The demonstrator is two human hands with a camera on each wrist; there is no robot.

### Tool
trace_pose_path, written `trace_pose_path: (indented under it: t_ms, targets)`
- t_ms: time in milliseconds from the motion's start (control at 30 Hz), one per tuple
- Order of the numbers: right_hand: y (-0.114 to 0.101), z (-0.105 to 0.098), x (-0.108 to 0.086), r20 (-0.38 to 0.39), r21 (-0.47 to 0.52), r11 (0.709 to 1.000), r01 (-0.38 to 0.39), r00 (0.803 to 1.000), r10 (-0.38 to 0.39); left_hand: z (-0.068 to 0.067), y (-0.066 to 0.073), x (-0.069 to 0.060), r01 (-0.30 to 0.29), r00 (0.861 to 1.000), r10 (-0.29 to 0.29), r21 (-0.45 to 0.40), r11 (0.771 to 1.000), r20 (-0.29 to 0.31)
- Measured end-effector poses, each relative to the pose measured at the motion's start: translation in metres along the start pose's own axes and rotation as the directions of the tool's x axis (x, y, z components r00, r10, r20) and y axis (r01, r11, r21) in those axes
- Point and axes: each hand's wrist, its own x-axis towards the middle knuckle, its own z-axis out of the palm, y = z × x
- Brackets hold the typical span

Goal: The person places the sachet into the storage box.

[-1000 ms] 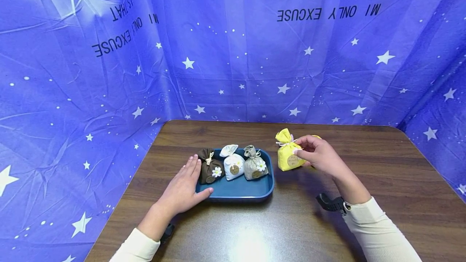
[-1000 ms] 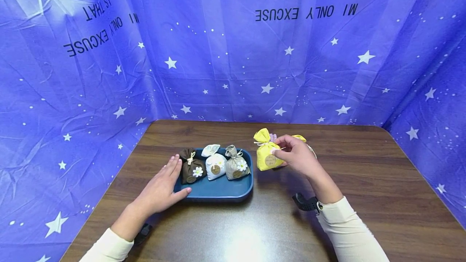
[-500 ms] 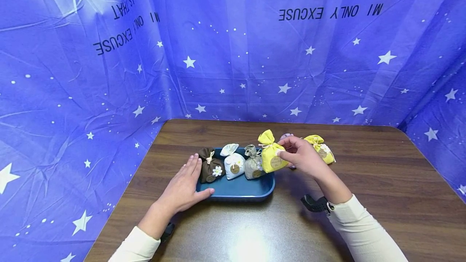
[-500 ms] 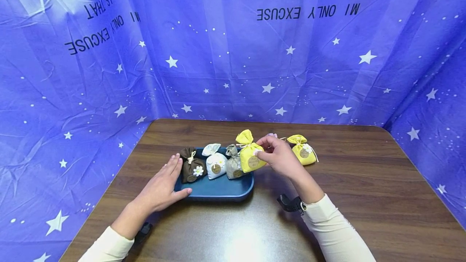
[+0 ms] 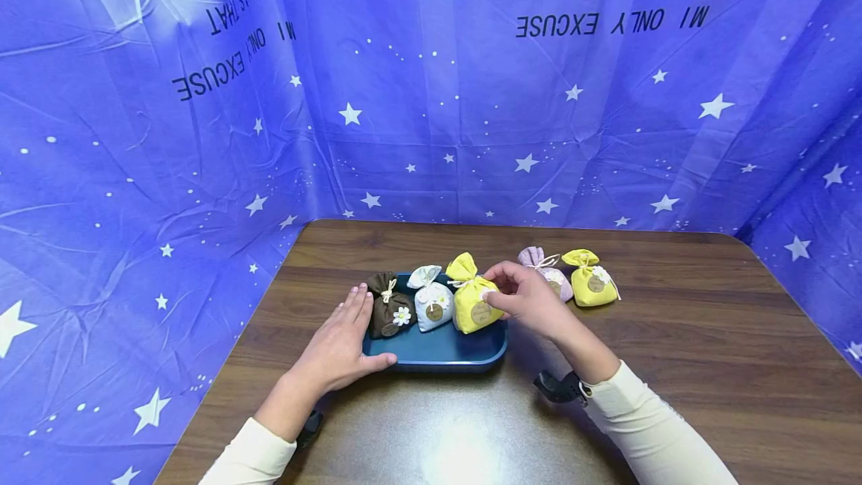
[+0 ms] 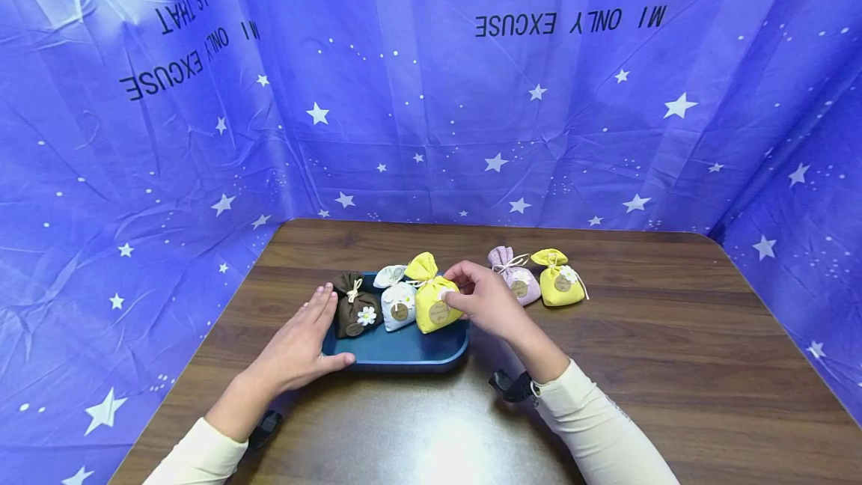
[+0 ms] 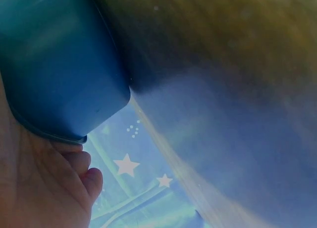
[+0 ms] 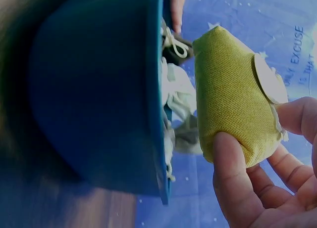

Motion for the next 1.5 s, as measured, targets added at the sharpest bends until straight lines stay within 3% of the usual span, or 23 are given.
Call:
trace_pose_path:
  t_ms: [633,933,1200,1500]
  targets:
    - [-0.003,0.055,0.004,-0.017,-0.015,1.000,0.001,1.000,-0.001,-0.001,0.001,-0.001,0.007,1.000,-0.007,0.008,1.000,-0.006]
    - [0.000,0.082,0.006,-0.008,-0.130,0.989,0.067,0.998,-0.068,0.000,0.001,-0.001,0.011,1.000,-0.011,0.008,1.000,0.011]
    - [-0.004,0.096,0.008,0.005,-0.124,0.991,0.056,0.998,-0.055,-0.001,0.002,0.001,-0.001,1.000,0.001,0.011,1.000,-0.008]
    - [-0.003,0.111,0.012,-0.006,-0.206,0.977,0.047,0.999,-0.050,0.000,0.001,0.000,0.000,1.000,0.000,0.022,1.000,-0.005]
